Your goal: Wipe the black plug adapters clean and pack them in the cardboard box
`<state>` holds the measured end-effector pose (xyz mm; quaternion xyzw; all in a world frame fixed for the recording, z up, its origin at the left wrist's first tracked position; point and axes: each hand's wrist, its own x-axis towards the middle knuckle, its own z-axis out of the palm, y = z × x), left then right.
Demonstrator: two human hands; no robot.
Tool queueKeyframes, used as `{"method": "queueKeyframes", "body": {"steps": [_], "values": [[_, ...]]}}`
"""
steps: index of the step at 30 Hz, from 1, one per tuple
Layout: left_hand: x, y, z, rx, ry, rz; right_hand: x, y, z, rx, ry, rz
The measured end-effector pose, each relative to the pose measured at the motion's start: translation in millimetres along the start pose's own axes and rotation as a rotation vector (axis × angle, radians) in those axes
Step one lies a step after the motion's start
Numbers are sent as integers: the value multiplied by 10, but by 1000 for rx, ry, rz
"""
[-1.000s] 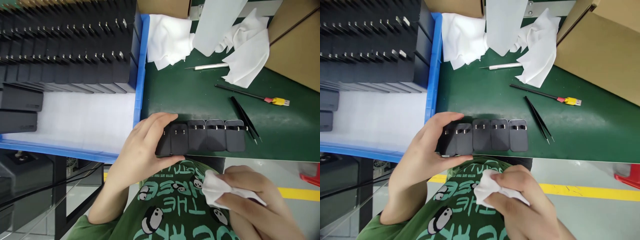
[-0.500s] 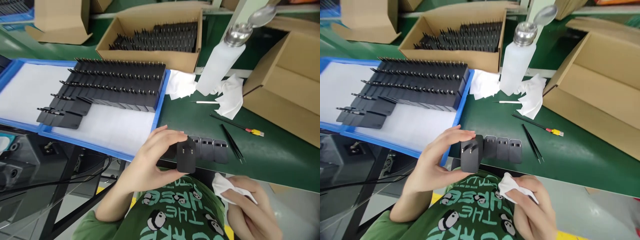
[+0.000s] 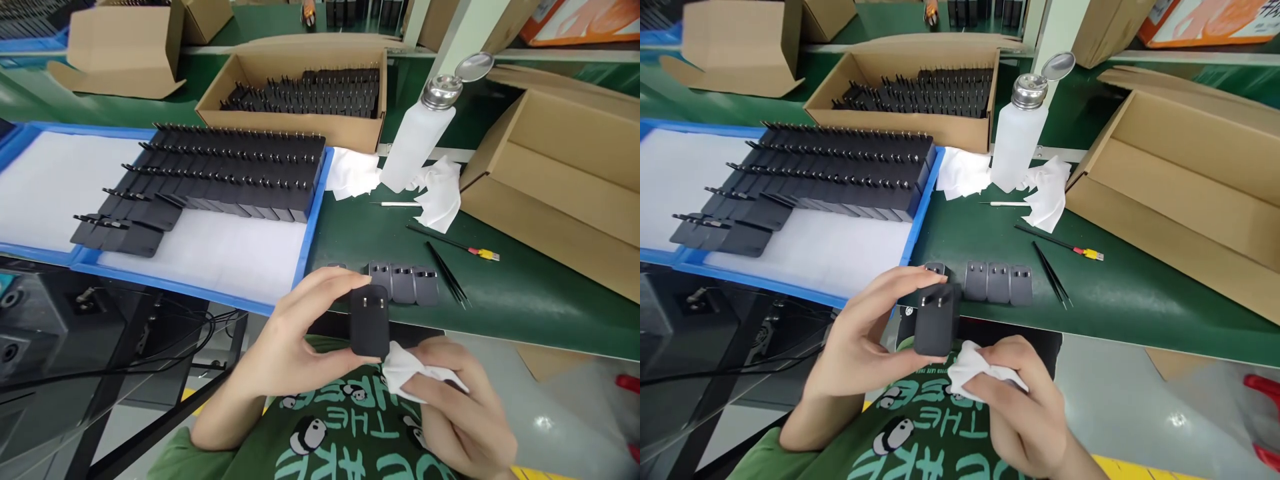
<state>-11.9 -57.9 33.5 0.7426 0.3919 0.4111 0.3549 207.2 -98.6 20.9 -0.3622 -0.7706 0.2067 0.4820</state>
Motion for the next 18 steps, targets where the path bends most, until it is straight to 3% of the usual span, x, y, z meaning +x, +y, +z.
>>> {"method": "queueKeyframes", "body": {"steps": [8,13,18], "values": [[-55,-11,41,10,-13,38,-59,-26,-6,35,-37,-22],[-40,-26,80,40,5,49,35,-104,-15,-185,-43,-104],[-85,-50,165,150,5,92,190,-97,131,-308,-108,-175]]}}
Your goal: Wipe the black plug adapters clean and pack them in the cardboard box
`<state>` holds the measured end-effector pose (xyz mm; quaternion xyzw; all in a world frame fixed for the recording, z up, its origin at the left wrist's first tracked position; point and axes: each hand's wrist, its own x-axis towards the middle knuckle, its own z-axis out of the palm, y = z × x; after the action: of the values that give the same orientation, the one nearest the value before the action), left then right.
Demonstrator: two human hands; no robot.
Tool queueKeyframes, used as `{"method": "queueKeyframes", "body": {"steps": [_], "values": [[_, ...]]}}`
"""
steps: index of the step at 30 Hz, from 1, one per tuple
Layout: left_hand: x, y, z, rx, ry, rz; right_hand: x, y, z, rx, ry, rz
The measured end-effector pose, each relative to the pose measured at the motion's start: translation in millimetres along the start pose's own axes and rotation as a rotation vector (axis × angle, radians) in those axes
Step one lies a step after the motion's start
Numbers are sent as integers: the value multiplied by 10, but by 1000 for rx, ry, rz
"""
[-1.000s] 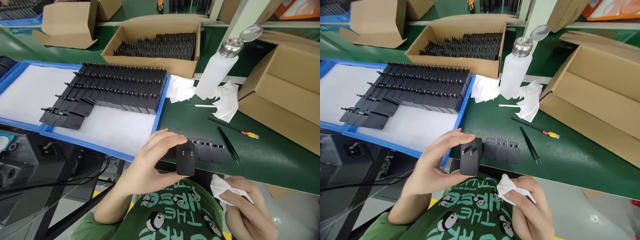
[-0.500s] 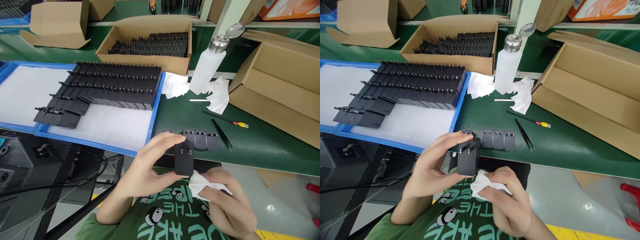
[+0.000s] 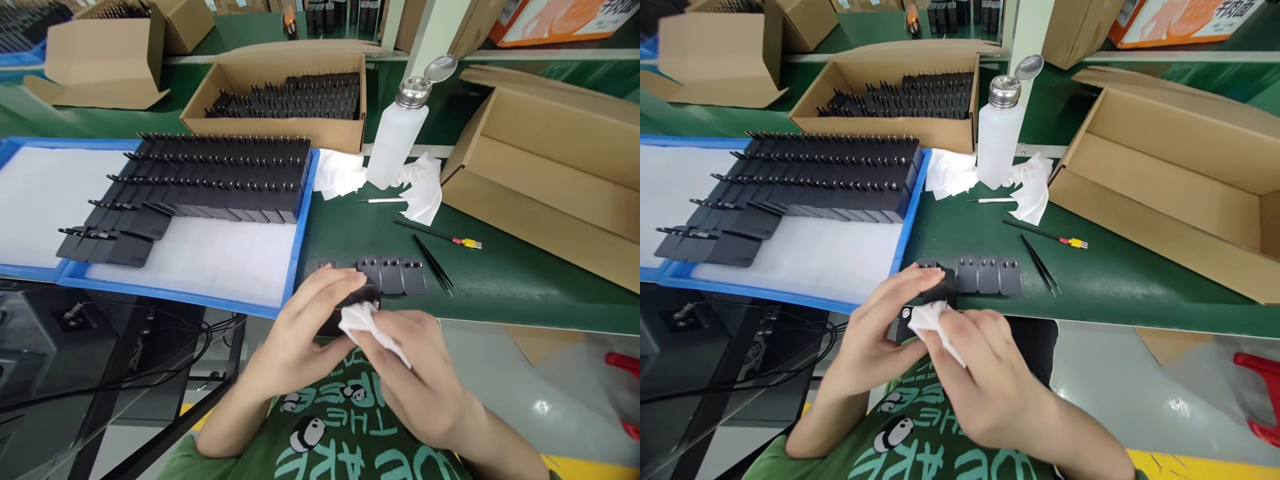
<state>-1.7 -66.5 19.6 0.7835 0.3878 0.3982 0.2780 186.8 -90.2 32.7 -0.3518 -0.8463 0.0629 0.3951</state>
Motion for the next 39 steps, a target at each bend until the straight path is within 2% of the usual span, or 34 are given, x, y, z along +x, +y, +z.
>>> {"method": "queueKeyframes", "body": {"steps": [3,7,9,15,18,22,24,25,27,29,33,36,39], "values": [[-50,-56,63,-141,48,-13,15,-17,59,-114,29,-8],[-95,-155,106,-272,112,3,-89,-59,76,-26,-55,-32],[-98,-174,107,-268,106,39,-118,-64,75,21,-70,-15],[-79,-125,98,-273,64,99,-62,-60,67,14,10,52],[-90,-120,90,-319,62,78,-110,-62,13,213,-45,103],[-109,-115,63,-331,28,5,-191,48,-193,750,-148,277],[-117,-100,53,-340,11,-15,-176,151,-310,918,-86,442],[-120,-90,51,-344,8,-18,-149,205,-352,940,-23,523],[-124,-70,53,-350,-2,-28,-53,301,-380,918,101,589],[-127,-51,61,-352,-13,-34,82,364,-341,883,114,554],[-146,-31,81,-360,-28,-17,323,384,-216,839,-112,417],[-175,-38,99,-390,-6,14,367,367,-207,769,-155,350],[-202,-57,126,-409,-6,55,334,356,-238,702,-190,363]]}}
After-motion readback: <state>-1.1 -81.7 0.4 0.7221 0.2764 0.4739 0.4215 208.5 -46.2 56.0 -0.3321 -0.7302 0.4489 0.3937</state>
